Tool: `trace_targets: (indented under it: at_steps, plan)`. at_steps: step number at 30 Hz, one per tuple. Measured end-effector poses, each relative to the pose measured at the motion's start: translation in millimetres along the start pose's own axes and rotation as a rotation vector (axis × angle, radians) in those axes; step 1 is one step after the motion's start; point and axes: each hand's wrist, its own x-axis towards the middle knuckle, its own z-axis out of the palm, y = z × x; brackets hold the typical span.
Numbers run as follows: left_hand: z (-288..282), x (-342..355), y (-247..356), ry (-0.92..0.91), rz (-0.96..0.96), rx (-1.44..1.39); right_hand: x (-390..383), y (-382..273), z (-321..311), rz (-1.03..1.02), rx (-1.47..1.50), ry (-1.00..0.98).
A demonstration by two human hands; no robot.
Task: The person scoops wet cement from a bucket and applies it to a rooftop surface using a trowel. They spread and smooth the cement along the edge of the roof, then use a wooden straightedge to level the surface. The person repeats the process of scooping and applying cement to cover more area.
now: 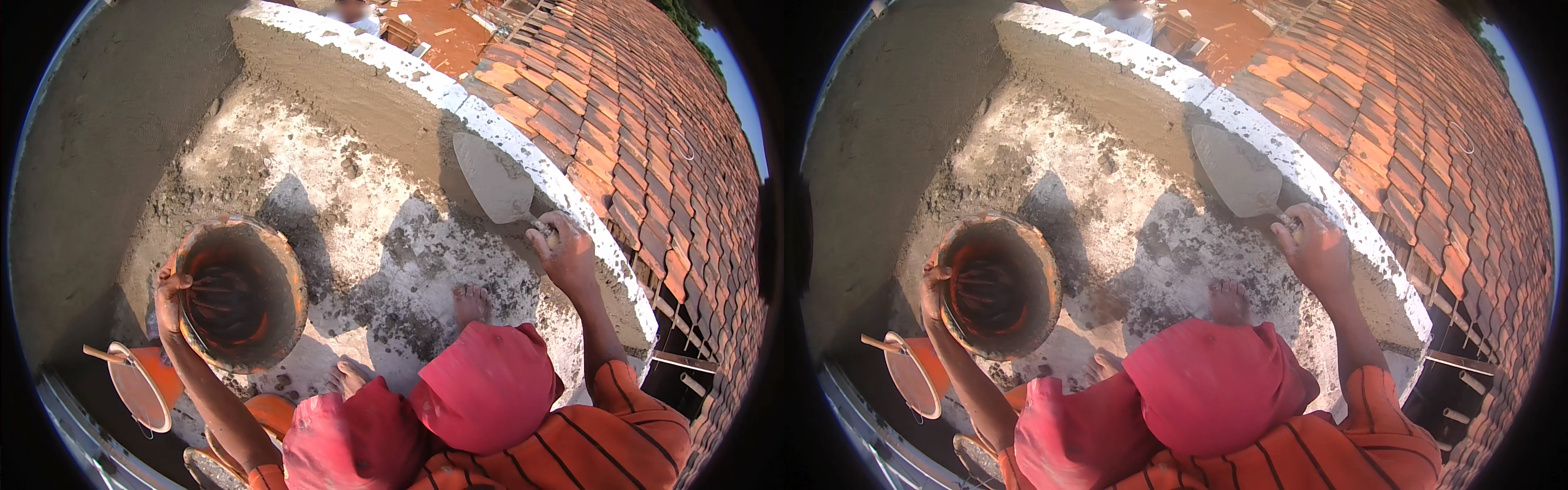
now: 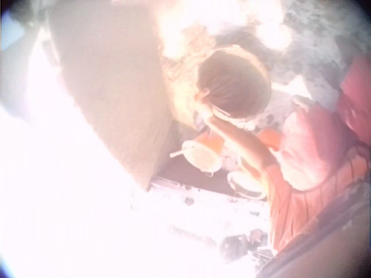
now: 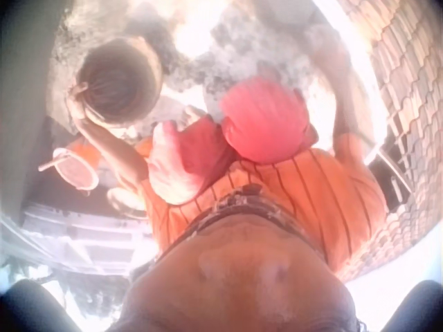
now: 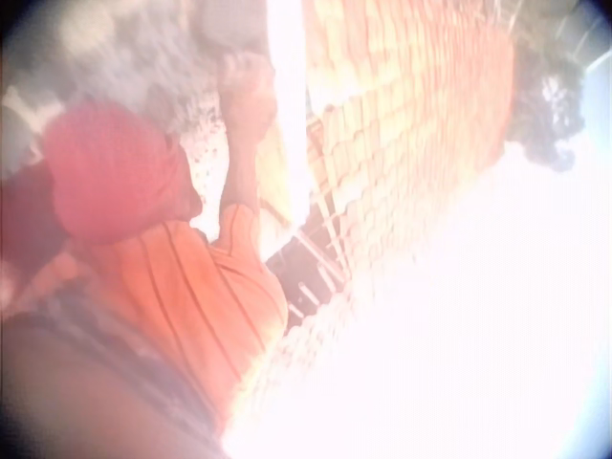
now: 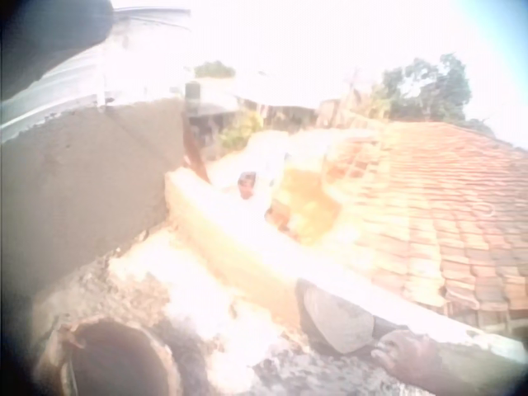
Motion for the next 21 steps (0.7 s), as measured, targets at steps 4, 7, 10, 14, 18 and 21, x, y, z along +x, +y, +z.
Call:
trace_targets:
  at_steps: [4,7,10,14,18,21]
  plan:
    - [0,3,0,-0.043,0.023,0.006,10,-20,-44,-0.171,0.123,-0.147]
    - [-4,6,-2,-0.044,0.025,0.057,25,-50,-61,-0.363,0.461,-0.4]
    - [-17,12,-6,-0.063,0.016,0.097,44,-63,-54,-0.518,0.845,-0.739]
    - [-16,7,-10,-0.052,0.041,0.062,75,-53,-33,0.144,0.819,-0.85]
    - [-45,-20,-4,0.066,0.107,-0.028,36,10,-54,0.193,0.876,-0.19]
    - [-67,-22,-15,0.073,0.133,-0.139,2,17,-61,0.294,0.899,-0.235]
